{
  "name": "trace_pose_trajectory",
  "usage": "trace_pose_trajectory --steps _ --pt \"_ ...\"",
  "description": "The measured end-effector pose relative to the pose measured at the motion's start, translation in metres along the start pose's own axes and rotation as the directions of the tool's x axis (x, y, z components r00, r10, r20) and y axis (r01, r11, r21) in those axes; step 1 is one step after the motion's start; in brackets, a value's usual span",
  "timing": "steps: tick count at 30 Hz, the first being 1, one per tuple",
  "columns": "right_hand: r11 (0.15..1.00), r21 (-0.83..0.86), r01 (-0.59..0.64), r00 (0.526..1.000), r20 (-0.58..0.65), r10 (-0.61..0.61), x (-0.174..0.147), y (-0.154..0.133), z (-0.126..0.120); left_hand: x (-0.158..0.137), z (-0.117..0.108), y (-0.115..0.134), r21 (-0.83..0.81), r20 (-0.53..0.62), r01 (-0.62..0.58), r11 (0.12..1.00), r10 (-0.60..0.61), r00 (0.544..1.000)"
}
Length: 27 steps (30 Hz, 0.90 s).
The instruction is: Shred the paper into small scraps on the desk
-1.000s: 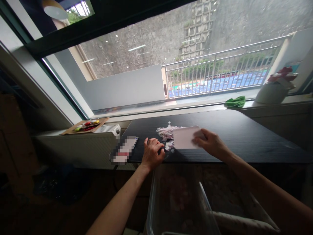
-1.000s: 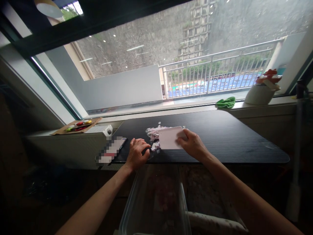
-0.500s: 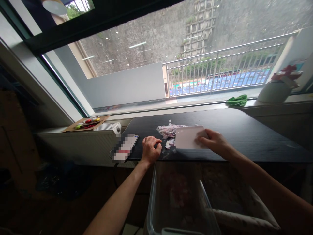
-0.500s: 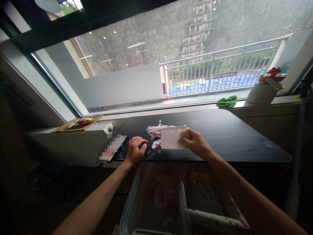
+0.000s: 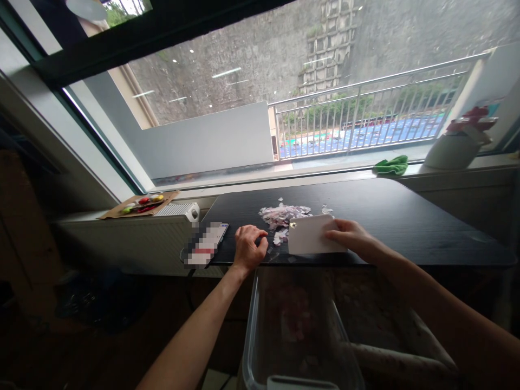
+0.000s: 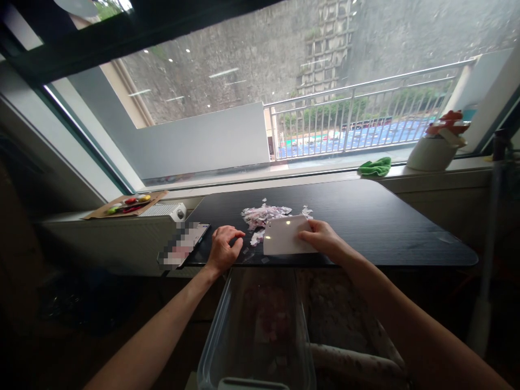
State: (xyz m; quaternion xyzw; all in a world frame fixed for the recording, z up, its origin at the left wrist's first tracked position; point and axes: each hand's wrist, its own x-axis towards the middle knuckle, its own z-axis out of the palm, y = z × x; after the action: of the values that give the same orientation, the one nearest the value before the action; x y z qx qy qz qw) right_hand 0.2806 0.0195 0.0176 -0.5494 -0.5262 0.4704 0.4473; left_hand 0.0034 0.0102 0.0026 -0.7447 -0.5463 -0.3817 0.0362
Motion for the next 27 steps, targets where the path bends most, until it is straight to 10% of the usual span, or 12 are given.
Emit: trace_pose_trajectory --steps 27 --pt "0.995 0.086 -0.051 0.998 0.031 0.049 -0.005 -0.01 0.01 0.0 -0.001 0.001 0.003 0.008 0.004 1.0 -0.004 1.0"
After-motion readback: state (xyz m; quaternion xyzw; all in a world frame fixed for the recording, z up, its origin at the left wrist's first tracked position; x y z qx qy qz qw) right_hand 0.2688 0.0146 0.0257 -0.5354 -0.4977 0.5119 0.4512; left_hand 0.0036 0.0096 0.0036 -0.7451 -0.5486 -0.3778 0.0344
